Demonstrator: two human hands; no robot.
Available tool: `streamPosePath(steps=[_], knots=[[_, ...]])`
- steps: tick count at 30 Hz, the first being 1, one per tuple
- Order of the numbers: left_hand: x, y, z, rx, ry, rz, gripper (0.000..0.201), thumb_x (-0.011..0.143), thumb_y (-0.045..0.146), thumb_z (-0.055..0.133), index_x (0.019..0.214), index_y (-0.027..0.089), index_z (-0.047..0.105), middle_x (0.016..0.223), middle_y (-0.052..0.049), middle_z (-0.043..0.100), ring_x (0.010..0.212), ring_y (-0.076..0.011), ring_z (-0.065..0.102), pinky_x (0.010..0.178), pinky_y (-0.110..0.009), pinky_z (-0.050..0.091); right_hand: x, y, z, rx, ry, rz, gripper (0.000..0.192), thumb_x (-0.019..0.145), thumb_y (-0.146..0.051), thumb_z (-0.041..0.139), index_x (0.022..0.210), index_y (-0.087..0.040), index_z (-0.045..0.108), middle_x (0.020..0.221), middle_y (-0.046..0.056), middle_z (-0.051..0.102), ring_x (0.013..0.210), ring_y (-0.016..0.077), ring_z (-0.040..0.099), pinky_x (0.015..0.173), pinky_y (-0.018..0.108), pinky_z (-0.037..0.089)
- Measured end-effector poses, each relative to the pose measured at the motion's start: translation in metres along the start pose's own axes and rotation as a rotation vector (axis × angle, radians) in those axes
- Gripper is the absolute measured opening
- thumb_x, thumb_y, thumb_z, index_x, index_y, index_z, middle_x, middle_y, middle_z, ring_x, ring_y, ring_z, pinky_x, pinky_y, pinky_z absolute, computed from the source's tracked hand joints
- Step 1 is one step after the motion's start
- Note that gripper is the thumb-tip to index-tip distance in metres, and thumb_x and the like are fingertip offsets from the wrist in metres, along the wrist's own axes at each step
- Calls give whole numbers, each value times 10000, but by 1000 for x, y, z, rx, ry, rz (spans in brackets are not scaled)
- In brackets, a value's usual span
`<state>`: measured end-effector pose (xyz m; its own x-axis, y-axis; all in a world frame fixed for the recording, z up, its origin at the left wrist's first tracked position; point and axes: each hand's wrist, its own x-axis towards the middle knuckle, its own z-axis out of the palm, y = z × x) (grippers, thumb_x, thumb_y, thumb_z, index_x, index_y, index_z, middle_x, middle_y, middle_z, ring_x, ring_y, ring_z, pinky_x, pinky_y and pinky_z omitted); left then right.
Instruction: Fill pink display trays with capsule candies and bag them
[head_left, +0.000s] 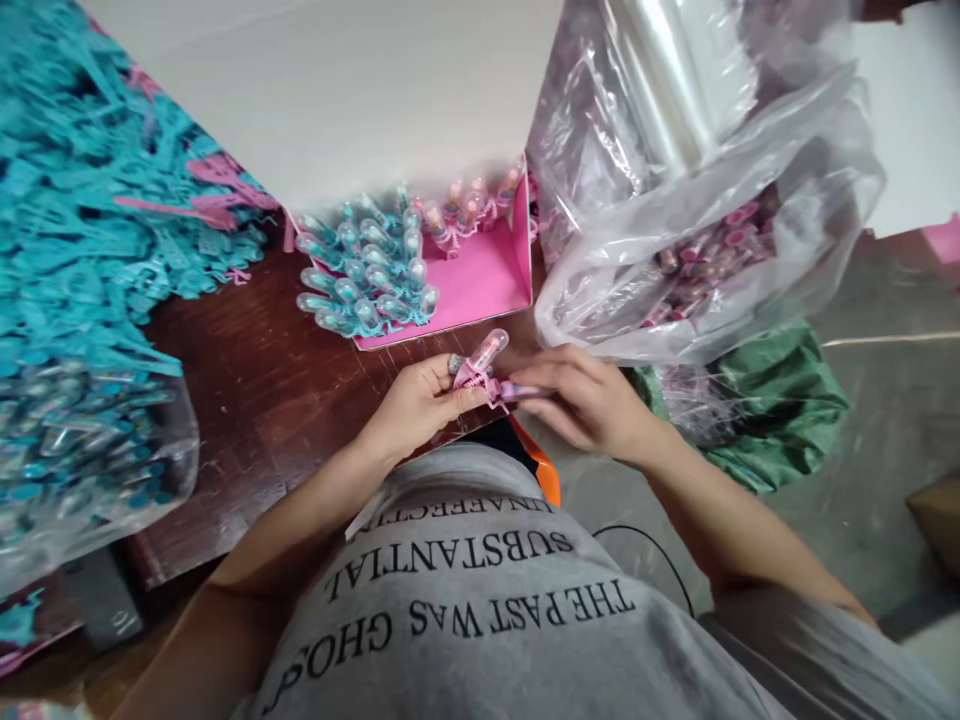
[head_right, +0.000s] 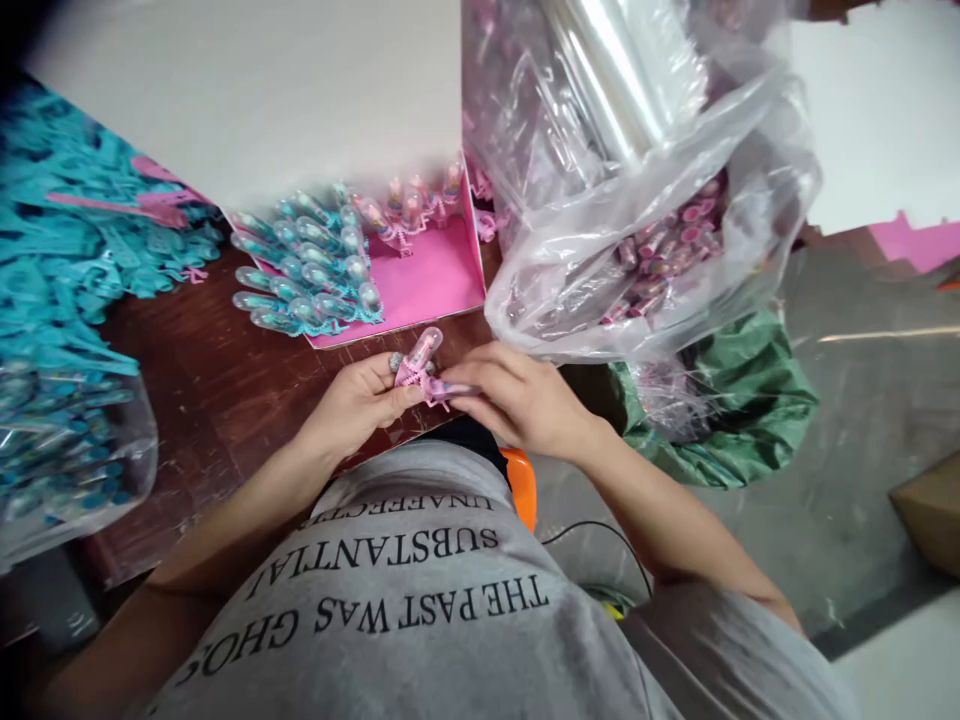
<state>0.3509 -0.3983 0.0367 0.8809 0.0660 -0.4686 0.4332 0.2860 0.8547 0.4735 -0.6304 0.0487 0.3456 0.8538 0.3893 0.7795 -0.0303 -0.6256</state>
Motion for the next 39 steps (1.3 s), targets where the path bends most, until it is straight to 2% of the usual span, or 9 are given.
streamPosePath(steps=[7,10,13,15,21,24,31,35,39], knots=[[0,-1,3,215,14,156,276,812,383,893,886,184,717,883,-25,788,791,-156,715,756,-276,610,16,-2,3,10,-59,2,241,1088,-275,633,1302,-179,686,1171,106,764,1029,197,749,874,327,636],[-7,-2,5,439,162,315,214,861,363,854,915,197,731,826,-3,779,721,-140,681,679,-244,553,20,-11,7,254,-50,250,210,1097,-366,630,1168,-185,711,1003,58,755,896,161,722,806,295,597],[-10,0,5,673,294,484,190,880,358,845,889,209,726,730,16,739,659,-135,649,651,-243,503,21,-18,17,556,-12,619,446,1130,-534,513,863,-205,651,694,-23,622,605,100,573,590,243,489],[-10,3,3,770,299,518,193,885,357,846,867,217,716,712,15,728,651,-140,642,654,-252,493,19,-19,19,653,-26,732,543,1128,-602,463,785,-211,619,607,-45,539,516,88,473,510,241,416],[-1,14,-8,666,193,394,199,902,379,821,926,211,718,846,-12,777,728,-160,655,672,-264,494,22,-12,-3,372,-20,388,347,978,-441,798,1242,-243,689,1109,56,746,775,148,669,701,308,569],[-3,17,-11,658,149,376,202,904,380,807,883,208,704,798,-1,737,698,-148,605,641,-254,450,27,-9,-6,293,-65,345,202,1041,-404,720,1141,-228,720,1005,39,761,791,151,685,754,314,559],[-9,23,-11,754,232,377,256,856,401,856,824,214,685,669,37,633,611,-125,520,602,-255,377,34,-9,5,459,-98,516,386,1093,-514,608,902,-191,703,742,-19,660,635,97,566,586,250,456],[-1,26,-10,474,106,312,258,859,423,835,915,191,737,856,-19,754,757,-155,647,692,-261,516,31,-8,3,421,-102,455,377,1067,-541,649,1172,-193,748,876,13,760,693,124,661,619,263,529],[2,26,-9,353,28,214,244,828,391,848,901,182,744,889,-42,768,806,-178,695,720,-284,581,25,-7,3,69,-77,173,332,1077,-446,662,1309,-215,718,1050,68,819,861,188,766,730,313,618]])
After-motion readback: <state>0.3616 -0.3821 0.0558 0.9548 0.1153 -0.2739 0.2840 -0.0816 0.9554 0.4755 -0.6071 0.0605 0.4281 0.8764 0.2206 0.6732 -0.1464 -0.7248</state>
